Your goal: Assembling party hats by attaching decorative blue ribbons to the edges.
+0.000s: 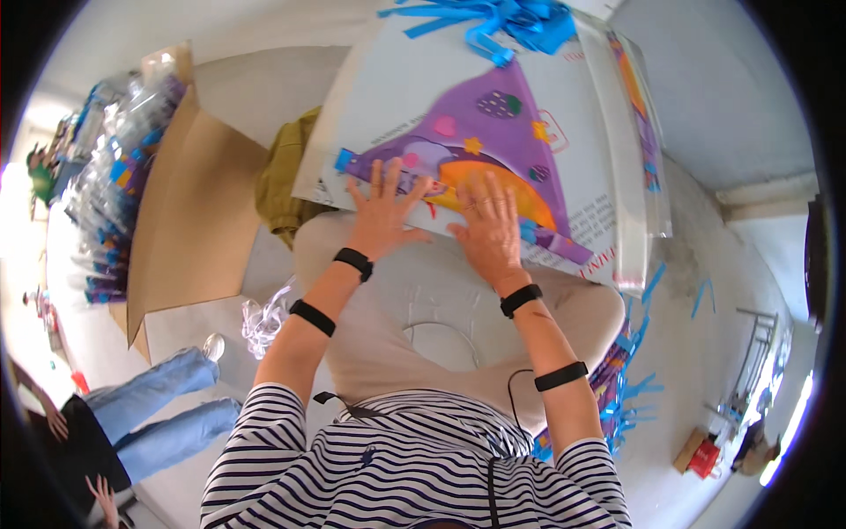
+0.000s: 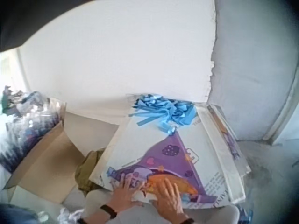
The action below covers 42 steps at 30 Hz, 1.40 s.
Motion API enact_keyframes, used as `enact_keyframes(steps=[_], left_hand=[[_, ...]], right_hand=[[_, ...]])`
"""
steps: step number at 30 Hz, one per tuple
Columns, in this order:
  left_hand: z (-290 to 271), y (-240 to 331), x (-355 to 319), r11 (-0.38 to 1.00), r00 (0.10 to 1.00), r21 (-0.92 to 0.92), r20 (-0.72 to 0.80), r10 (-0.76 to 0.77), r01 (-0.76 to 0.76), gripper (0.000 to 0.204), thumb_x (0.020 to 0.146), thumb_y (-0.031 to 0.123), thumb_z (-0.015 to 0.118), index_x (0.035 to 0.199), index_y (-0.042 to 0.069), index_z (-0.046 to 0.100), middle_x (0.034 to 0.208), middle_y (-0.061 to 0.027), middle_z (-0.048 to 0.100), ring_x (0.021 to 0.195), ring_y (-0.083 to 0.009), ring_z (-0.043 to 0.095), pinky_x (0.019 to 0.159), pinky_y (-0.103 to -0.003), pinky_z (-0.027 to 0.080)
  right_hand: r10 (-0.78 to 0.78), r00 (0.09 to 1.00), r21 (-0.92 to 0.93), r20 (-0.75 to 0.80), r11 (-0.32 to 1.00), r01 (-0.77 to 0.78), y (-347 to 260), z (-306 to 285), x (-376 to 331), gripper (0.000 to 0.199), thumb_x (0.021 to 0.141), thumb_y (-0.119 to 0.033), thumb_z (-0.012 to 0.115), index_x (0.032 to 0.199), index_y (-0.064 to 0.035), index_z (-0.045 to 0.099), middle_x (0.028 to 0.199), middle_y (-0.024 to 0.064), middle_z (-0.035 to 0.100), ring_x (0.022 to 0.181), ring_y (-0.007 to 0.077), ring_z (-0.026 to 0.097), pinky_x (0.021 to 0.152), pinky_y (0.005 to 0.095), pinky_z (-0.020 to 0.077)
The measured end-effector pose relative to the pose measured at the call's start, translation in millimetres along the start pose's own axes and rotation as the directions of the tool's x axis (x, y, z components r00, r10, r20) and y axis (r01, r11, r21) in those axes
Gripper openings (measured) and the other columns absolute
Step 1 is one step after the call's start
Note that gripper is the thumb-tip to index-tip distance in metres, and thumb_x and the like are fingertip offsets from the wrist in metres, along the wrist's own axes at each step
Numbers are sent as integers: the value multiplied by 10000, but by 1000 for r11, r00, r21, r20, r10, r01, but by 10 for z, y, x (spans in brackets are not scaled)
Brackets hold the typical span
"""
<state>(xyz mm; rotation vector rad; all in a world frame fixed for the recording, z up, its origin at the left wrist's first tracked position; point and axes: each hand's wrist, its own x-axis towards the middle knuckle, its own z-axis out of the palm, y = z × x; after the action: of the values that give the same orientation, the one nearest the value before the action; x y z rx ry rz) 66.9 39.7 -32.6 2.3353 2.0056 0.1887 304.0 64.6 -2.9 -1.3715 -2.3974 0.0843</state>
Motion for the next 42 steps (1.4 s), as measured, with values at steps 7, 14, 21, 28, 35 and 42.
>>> enact_keyframes(steps=[7,14,21,28,35,42], left_hand=[[-124,-97,-37,996,996,-45,-44,74,-76,976,715,671,780,1562,321,444,1692,-173,189,1544,-466,185,1048,-862,135],[-404,-1121,332,897,913,-427,-312,-263,113,429,792,372,812,1151,152,734,1210,-122,686,1178,-338,612,925,-575,428],[-260,-1482,601,727,902,-567,72,-426,389,234,802,313,799,771,91,734,921,-94,705,929,-305,658,751,-466,390],[-245,-1289,565,844,863,-250,-56,-502,475,207,843,295,763,869,93,728,922,-91,689,937,-324,637,777,-504,367],[-454,-464,179,965,943,-1,-212,258,-264,711,807,413,805,1417,124,582,1502,-127,507,1429,-342,430,1139,-670,269],[-242,-627,117,969,974,-95,-31,227,-228,1001,734,535,827,1585,210,413,1672,-99,303,1521,-383,292,1210,-646,200]], right_hand=[[-183,966,86,182,982,170,-241,449,128,893,924,-563,610,1614,-80,313,1683,100,290,1571,309,221,1262,531,195],[-183,959,21,217,983,183,-233,423,137,922,935,-629,547,1624,-75,284,1695,114,263,1578,324,201,1263,541,170],[-161,959,55,233,987,153,-263,436,148,936,918,-614,583,1626,-81,282,1697,112,260,1579,319,202,1264,538,171],[-130,955,80,267,990,112,-310,379,159,980,857,-537,704,1626,-95,288,1694,93,269,1578,295,211,1264,531,185],[-117,967,71,229,992,103,-238,380,125,998,813,-506,758,1611,-87,327,1683,91,298,1571,281,238,1260,524,204],[-139,969,102,204,988,120,-246,386,80,989,827,-510,745,1606,-68,326,1691,104,275,1578,283,219,1265,502,194]])
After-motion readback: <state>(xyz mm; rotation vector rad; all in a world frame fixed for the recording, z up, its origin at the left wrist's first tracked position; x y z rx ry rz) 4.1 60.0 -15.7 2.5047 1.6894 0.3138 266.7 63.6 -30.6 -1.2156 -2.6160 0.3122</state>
